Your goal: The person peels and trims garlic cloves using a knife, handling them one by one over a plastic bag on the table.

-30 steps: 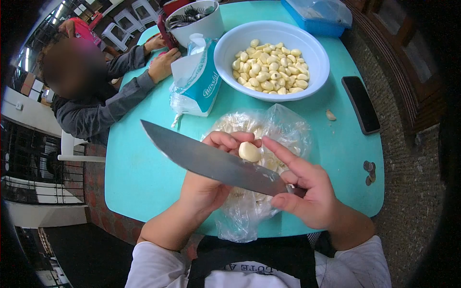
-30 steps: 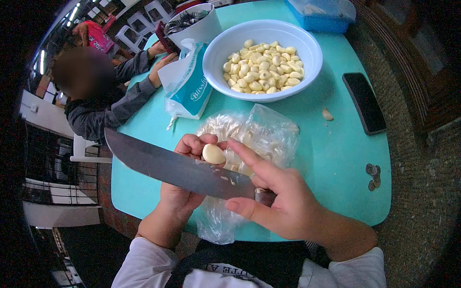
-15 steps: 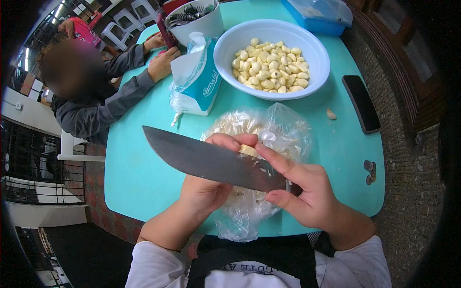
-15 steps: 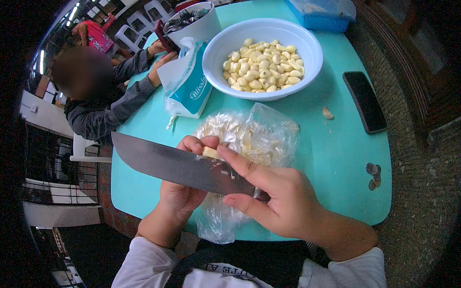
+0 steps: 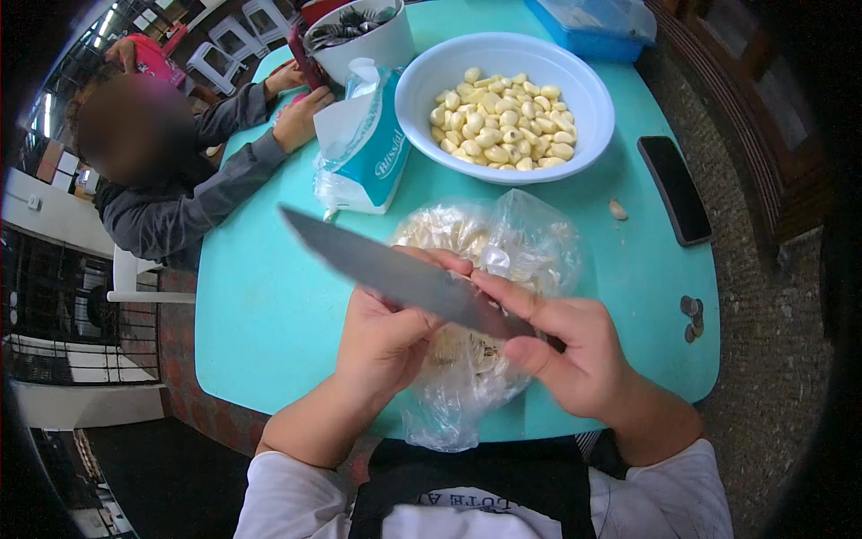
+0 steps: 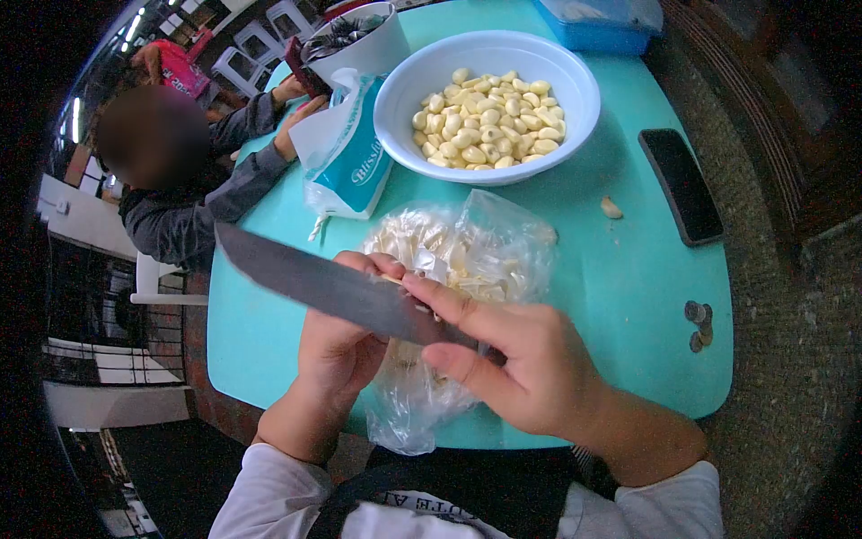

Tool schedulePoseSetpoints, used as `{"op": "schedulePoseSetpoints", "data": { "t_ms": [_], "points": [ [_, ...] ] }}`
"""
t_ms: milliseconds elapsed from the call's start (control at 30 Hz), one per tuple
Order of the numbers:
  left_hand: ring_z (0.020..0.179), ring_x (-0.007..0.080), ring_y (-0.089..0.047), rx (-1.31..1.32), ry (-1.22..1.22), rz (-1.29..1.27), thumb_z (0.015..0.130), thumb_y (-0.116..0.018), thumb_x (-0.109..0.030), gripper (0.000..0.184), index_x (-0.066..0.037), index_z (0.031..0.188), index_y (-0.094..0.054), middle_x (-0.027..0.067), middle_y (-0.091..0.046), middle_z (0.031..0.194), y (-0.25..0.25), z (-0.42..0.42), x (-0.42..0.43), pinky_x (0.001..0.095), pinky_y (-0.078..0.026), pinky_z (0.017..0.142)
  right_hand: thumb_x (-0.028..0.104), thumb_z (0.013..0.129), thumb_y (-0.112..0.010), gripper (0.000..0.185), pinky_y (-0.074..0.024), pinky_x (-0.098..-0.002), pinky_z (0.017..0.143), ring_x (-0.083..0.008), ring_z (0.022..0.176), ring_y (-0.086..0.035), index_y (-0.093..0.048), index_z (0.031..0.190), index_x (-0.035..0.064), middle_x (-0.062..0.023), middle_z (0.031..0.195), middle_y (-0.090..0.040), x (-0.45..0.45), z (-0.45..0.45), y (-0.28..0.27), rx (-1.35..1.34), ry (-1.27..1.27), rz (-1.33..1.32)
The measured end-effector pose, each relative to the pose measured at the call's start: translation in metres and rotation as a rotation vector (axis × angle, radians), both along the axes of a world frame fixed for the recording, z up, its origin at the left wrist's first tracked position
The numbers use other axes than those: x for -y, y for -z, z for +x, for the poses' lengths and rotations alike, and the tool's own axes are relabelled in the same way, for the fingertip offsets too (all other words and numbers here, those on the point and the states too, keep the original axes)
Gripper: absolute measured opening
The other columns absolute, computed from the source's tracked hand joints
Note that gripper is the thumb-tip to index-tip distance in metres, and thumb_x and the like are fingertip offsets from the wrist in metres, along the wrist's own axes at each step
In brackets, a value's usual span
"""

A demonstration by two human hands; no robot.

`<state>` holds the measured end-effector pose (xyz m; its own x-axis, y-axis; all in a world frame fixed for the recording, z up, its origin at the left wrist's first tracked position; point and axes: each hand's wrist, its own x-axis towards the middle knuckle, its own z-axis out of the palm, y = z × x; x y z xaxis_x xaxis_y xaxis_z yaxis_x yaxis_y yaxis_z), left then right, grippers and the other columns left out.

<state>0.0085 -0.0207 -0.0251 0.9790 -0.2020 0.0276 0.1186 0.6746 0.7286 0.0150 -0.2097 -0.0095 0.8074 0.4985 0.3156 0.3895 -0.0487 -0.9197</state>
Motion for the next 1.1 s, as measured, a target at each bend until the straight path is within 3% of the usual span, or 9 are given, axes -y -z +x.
{"op": "schedulePoseSetpoints", "data": {
  "t_ms": [167, 333, 733, 900, 1100],
  "points": [
    [0.098, 0.0181, -0.053, -0.106, -0.038, 0.097, 0.075, -0.062, 0.004, 0.038, -0.003, 0.108, -0.046, 0.0087, -0.052, 0.106, -0.016, 0.001, 0.003, 0.0313, -0.046, 0.084, 0.017, 0.091, -0.049, 0.041, -0.0397, -0.0203, 0.057, -0.0043, 0.065, -0.047, -0.043, 0.128, 0.0011, 0.0016, 0.081, -0.057, 0.008, -0.002, -0.017, -0.618, -0.143, 0.205],
    [0.100, 0.0184, -0.054, -0.111, -0.021, 0.128, 0.075, -0.062, 0.001, 0.043, -0.006, 0.113, -0.045, 0.0082, -0.051, 0.108, -0.014, 0.000, 0.000, 0.0318, -0.049, 0.084, 0.018, 0.092, -0.046, 0.041, -0.0314, -0.0146, 0.051, -0.0007, 0.057, -0.036, -0.041, 0.129, 0.0011, 0.0046, 0.075, -0.049, 0.009, -0.002, -0.018, -0.658, -0.172, 0.243],
    [0.098, 0.0203, -0.056, -0.111, 0.054, 0.058, 0.074, -0.060, 0.008, 0.042, -0.004, 0.111, -0.045, 0.0115, -0.055, 0.107, -0.015, 0.003, -0.002, 0.0320, -0.047, 0.085, 0.018, 0.093, -0.045, 0.041, -0.0317, -0.0147, 0.051, -0.0007, 0.057, -0.036, -0.041, 0.130, 0.0019, 0.0061, 0.071, -0.047, 0.015, 0.001, -0.022, -0.632, -0.116, 0.214],
    [0.100, 0.0210, -0.055, -0.150, -0.001, 0.065, 0.074, -0.060, 0.009, 0.040, -0.003, 0.110, -0.045, 0.0119, -0.056, 0.107, -0.014, 0.004, -0.001, 0.0324, -0.046, 0.085, 0.018, 0.092, -0.047, 0.043, -0.0353, -0.0164, 0.055, -0.0015, 0.061, -0.039, -0.040, 0.130, 0.0012, 0.0054, 0.075, -0.050, 0.016, 0.001, -0.023, -0.601, -0.151, 0.191],
    [0.103, 0.0205, -0.054, 0.022, -0.029, 0.128, 0.073, -0.062, 0.009, 0.042, -0.002, 0.110, -0.045, 0.0124, -0.056, 0.108, -0.004, 0.005, -0.002, 0.0324, -0.046, 0.086, 0.019, 0.090, -0.051, 0.047, -0.0400, -0.0210, 0.067, -0.0055, 0.069, -0.044, -0.038, 0.131, 0.0007, 0.0010, 0.080, -0.055, 0.010, 0.001, -0.027, -0.617, -0.201, 0.101]
  ]
}}
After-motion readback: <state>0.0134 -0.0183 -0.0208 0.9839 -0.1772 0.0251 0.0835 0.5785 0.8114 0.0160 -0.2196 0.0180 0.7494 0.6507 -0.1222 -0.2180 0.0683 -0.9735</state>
